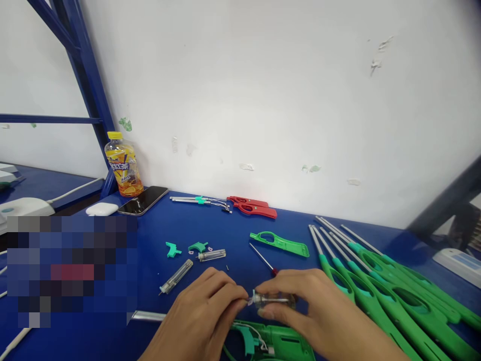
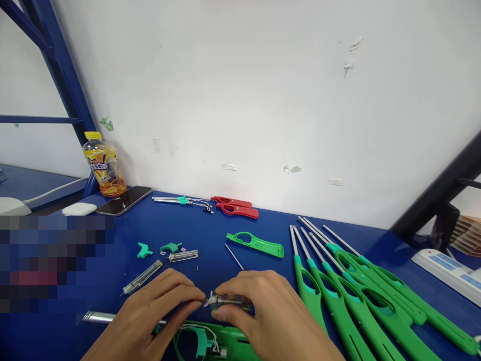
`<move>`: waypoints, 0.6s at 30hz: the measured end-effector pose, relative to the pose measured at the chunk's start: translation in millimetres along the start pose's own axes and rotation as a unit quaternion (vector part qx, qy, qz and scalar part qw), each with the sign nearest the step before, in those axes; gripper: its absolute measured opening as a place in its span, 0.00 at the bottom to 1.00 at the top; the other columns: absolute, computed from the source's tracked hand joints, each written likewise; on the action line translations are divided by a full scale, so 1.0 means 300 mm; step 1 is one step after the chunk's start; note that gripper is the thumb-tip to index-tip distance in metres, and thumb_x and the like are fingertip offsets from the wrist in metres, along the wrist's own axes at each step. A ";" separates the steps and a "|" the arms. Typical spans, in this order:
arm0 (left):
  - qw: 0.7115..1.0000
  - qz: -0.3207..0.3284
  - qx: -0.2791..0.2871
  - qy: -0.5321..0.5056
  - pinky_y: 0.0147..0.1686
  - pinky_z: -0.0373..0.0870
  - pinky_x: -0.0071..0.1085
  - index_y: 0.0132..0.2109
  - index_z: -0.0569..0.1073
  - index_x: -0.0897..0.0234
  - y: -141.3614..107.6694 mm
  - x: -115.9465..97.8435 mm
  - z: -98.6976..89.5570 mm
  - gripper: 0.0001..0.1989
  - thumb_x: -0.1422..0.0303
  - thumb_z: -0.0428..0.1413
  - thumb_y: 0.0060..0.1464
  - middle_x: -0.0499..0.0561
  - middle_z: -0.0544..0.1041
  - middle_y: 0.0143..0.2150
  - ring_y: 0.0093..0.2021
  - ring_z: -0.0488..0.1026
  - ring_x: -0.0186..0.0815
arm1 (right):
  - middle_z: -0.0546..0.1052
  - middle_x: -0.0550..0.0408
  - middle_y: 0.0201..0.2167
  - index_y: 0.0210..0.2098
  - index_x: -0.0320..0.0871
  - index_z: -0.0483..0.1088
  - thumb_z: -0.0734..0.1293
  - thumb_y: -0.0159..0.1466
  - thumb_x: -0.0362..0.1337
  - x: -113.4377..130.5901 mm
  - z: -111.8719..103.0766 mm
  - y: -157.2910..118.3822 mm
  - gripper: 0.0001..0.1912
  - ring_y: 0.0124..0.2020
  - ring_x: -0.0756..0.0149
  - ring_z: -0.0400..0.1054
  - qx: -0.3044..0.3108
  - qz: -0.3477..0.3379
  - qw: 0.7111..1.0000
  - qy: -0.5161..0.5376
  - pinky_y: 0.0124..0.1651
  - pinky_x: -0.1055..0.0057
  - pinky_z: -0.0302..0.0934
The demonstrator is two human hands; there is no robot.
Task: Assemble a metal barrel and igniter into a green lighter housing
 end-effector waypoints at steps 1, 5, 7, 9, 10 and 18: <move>1.000 -0.010 0.007 0.004 0.45 0.76 0.23 0.54 0.76 0.52 0.001 0.000 -0.004 0.13 0.76 0.52 0.75 0.41 0.82 0.45 0.43 0.80 0.30 | 0.87 0.68 0.47 0.49 0.64 0.85 0.76 0.72 0.44 -0.017 0.004 0.001 0.07 0.51 0.62 0.80 0.007 0.017 1.000 -0.006 0.52 0.72 0.64; 0.997 -0.043 0.041 0.041 0.50 0.78 0.26 0.59 0.77 0.51 -0.008 0.000 -0.025 0.17 0.76 0.52 0.73 0.42 0.83 0.48 0.48 0.81 0.32 | 0.87 0.65 0.47 0.47 0.64 0.84 0.77 0.70 0.45 -0.079 0.014 -0.020 0.07 0.53 0.56 0.78 0.034 0.078 0.995 -0.050 0.56 0.66 0.64; 0.995 -0.031 0.063 0.064 0.52 0.78 0.29 0.56 0.78 0.50 -0.020 -0.006 -0.029 0.15 0.75 0.55 0.71 0.42 0.83 0.49 0.48 0.82 0.34 | 0.86 0.64 0.48 0.45 0.63 0.84 0.76 0.70 0.42 -0.092 0.015 -0.037 0.06 0.54 0.54 0.77 0.039 0.095 0.993 -0.060 0.58 0.64 0.63; 0.993 -0.016 0.086 0.085 0.56 0.77 0.31 0.56 0.78 0.50 -0.033 -0.009 -0.025 0.15 0.74 0.61 0.68 0.41 0.84 0.50 0.48 0.83 0.36 | 0.86 0.64 0.47 0.43 0.61 0.85 0.76 0.70 0.39 -0.091 0.016 -0.049 0.07 0.54 0.55 0.78 0.044 0.095 0.993 -0.053 0.57 0.64 0.64; 0.990 -0.015 0.101 0.093 0.56 0.77 0.32 0.57 0.78 0.50 -0.038 -0.007 -0.018 0.16 0.73 0.64 0.65 0.41 0.84 0.50 0.49 0.83 0.37 | 0.86 0.64 0.46 0.42 0.61 0.85 0.76 0.69 0.38 -0.086 0.017 -0.052 0.07 0.54 0.56 0.78 0.044 0.089 0.994 -0.048 0.56 0.65 0.64; 0.965 -0.050 0.223 0.126 0.53 0.77 0.35 0.53 0.79 0.50 -0.053 0.021 0.050 0.14 0.76 0.62 0.67 0.41 0.83 0.53 0.51 0.82 0.39 | 0.87 0.61 0.44 0.41 0.55 0.85 0.76 0.68 0.37 -0.084 0.032 -0.044 0.05 0.48 0.59 0.78 0.043 0.082 0.995 -0.040 0.52 0.70 0.64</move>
Point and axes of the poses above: each hand's wrist, its own y-axis towards the middle knuckle, its own z-axis out of the palm, x = y × z, the point moved 7 cm from there along y, towards the middle knuckle
